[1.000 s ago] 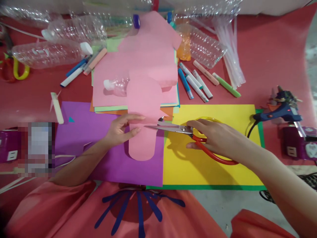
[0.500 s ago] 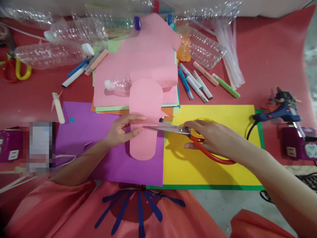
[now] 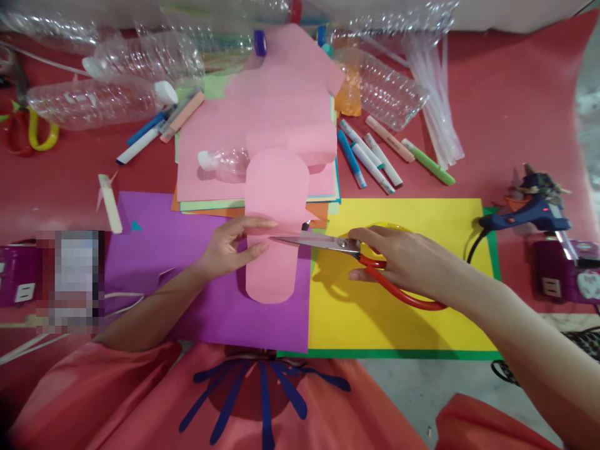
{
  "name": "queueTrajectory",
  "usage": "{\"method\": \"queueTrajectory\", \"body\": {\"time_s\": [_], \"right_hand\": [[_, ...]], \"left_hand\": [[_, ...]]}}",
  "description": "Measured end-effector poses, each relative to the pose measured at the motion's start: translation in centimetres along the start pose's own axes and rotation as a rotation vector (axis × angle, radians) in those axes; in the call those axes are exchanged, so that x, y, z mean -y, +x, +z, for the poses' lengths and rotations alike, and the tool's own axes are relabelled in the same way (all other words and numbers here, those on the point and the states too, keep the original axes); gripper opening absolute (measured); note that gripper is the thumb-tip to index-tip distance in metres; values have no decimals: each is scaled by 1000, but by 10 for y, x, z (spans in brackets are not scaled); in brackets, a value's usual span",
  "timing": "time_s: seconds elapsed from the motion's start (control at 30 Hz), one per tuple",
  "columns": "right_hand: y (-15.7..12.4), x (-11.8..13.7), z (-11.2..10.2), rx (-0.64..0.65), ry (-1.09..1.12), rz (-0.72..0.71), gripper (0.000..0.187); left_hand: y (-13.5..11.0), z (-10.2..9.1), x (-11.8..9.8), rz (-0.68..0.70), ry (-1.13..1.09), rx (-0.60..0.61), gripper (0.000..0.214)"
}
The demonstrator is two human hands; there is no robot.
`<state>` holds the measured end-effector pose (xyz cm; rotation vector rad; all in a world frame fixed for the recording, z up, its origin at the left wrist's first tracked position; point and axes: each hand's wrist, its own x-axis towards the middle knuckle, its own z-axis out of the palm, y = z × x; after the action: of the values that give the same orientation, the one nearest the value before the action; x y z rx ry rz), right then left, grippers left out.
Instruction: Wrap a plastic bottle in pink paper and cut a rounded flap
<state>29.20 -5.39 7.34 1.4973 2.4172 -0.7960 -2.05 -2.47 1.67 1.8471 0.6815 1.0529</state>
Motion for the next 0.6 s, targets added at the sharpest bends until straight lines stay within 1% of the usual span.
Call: {"method": "queueTrajectory", "body": {"time_s": [0.2, 0.47, 0.6], "right_hand": [[0, 0, 0, -4, -5, 1, 64], [0, 1, -3, -8, -30, -9, 65], [-2, 1, -4, -42, -53, -48, 59]], "left_hand": [[0, 0, 0, 10, -5, 6, 33], [0, 0, -1, -20, 23, 22, 30], [0, -1, -2, -35, 33, 28, 31]]}}
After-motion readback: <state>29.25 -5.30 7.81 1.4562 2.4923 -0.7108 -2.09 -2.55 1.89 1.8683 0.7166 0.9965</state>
